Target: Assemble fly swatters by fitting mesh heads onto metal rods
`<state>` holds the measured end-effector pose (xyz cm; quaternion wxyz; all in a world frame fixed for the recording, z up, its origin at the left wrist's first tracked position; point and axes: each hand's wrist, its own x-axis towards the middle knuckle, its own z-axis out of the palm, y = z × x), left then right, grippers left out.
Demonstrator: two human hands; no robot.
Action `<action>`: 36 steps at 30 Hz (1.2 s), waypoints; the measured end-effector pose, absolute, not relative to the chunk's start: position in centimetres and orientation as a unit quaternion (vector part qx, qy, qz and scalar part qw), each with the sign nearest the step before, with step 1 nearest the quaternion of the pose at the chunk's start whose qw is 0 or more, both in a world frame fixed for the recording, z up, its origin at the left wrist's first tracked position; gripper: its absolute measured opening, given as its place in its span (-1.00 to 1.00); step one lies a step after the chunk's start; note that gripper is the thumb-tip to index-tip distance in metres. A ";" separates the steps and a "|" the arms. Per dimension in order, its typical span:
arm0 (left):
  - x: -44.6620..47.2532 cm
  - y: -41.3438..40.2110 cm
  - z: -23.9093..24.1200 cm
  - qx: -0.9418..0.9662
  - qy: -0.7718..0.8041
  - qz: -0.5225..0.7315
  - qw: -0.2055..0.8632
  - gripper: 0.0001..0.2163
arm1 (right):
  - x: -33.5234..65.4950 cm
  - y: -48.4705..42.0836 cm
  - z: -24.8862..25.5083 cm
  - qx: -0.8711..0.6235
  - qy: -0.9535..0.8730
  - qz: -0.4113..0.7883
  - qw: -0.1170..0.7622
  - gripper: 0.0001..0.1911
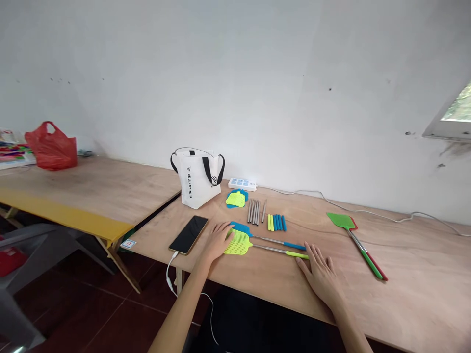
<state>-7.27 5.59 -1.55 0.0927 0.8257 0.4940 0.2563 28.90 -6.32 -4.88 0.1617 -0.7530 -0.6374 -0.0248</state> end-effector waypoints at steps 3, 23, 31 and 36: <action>-7.3 5.6 -1.5 0.826 0.495 0.253 0.094 -0.62 | 28.9 -6.3 -4.7 -0.752 -0.639 -0.018 0.162 -0.18; -7.5 5.6 -1.6 0.828 0.489 0.261 0.087 -0.61 | 29.0 -6.2 -4.9 -0.748 -0.646 -0.033 0.152 -0.26; -7.5 5.8 -1.9 0.831 0.483 0.267 0.079 -0.62 | 29.0 -6.3 -5.0 -0.744 -0.649 -0.043 0.154 -0.26; -7.5 5.7 -1.7 0.831 0.485 0.260 0.085 -0.62 | 28.9 -6.3 -4.7 -0.747 -0.646 -0.044 0.151 -0.26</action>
